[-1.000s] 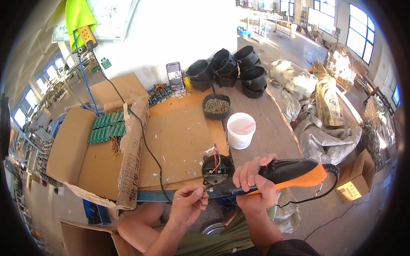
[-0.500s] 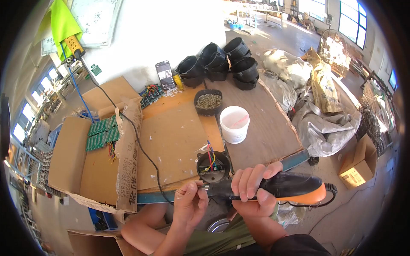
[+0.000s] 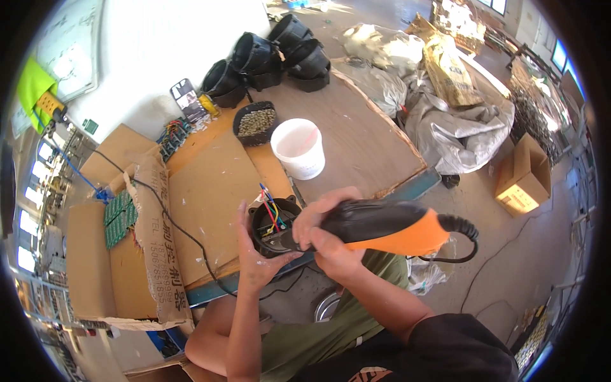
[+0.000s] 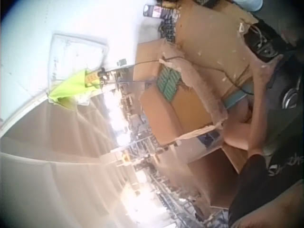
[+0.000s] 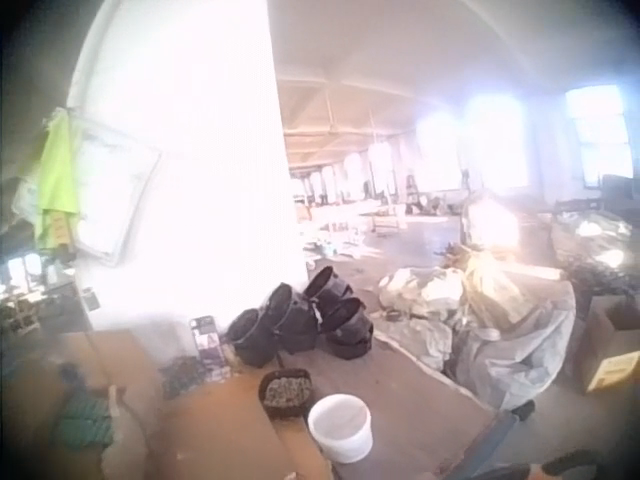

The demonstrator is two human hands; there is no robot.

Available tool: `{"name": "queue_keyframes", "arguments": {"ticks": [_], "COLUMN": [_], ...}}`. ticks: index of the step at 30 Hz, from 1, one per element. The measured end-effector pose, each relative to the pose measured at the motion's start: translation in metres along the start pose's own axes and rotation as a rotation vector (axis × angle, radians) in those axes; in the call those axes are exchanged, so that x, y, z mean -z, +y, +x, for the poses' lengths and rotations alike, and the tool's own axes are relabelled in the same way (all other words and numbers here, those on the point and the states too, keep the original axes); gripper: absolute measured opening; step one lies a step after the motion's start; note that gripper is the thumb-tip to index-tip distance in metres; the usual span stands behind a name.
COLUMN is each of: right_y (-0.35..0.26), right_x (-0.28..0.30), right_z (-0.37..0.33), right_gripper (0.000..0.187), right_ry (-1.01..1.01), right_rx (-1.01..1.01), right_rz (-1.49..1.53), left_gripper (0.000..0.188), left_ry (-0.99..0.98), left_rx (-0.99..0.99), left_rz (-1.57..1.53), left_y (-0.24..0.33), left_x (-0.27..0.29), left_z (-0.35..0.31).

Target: The person applies white adhesive to a circuit board using a small spatula, inserts the board into a black plastic housing, and uses an electric screwdriver to secure components.

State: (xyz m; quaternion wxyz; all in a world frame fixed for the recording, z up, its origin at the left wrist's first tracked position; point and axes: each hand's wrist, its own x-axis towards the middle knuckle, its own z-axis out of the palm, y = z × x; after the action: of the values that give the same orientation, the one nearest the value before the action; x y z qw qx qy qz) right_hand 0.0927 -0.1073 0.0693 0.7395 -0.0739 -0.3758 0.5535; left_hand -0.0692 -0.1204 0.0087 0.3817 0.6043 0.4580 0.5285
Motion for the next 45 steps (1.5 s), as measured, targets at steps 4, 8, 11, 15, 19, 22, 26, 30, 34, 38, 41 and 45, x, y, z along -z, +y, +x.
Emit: {"name": "queue_keyframes", "arguments": {"ticks": [4, 8, 11, 15, 19, 22, 26, 30, 34, 38, 41, 45], "right_y": [0.010, 0.019, 0.021, 0.021, 0.007, 0.004, 0.003, 0.002, 0.004, 0.001, 0.004, 0.005], "right_x": [0.008, 0.023, 0.026, 0.027, 0.021, 0.012, 0.010, 0.015, 0.010, -0.002, -0.009, -0.009], "right_z": [-0.005, -0.010, -0.008, -0.005, 0.000, 0.010, 0.011, 0.010, 0.007, 0.015, 0.015, 0.016], "right_gripper": [0.037, 0.041, 0.041, 0.041, 0.037, 0.035, 0.036, 0.034, 0.032, 0.030, 0.028, 0.028], "right_ry": [-0.043, -0.136, -0.191, -0.210, -0.299, -0.411, -0.424, -0.429, -0.370, -0.393, -0.266, -0.353], "right_rx": [-0.028, -0.046, -0.033, -0.042, -0.117, -0.050, -0.006, -0.049, -0.112, -0.089, -0.153, -0.080], "right_rz": [-0.025, -0.076, -0.166, -0.217, -0.395, -0.545, -0.570, -0.563, -0.543, -0.655, -0.654, -0.738], "left_gripper": [0.126, 0.126, 0.125, 0.125, 0.118, 0.110, 0.104, 0.102, 0.098, 0.094, 0.091, 0.094], "left_ry": [0.095, 0.057, 0.055, 0.056, 0.064, 0.092, 0.121, 0.113, 0.135, 0.115, 0.140, 0.149], "left_rx": [-0.087, -0.158, -0.136, -0.134, -0.169, -0.157, -0.228, -0.245, -0.165, -0.096, -0.152, -0.151], "left_rz": [0.142, 0.163, 0.117, 0.116, 0.161, 0.134, 0.217, 0.275, 0.153, 0.164, 0.254, 0.268], "left_y": [-0.005, -0.002, -0.007, -0.010, -0.013, -0.018, -0.018, -0.010, -0.013, -0.010, 0.003, -0.001], "left_x": [-0.008, -0.012, -0.012, -0.012, -0.012, -0.013, -0.015, -0.016, -0.019, -0.014, -0.019, -0.016], "left_z": [-0.005, -0.004, -0.007, -0.007, -0.007, -0.008, -0.005, -0.005, -0.007, -0.005, -0.001, -0.002]}}
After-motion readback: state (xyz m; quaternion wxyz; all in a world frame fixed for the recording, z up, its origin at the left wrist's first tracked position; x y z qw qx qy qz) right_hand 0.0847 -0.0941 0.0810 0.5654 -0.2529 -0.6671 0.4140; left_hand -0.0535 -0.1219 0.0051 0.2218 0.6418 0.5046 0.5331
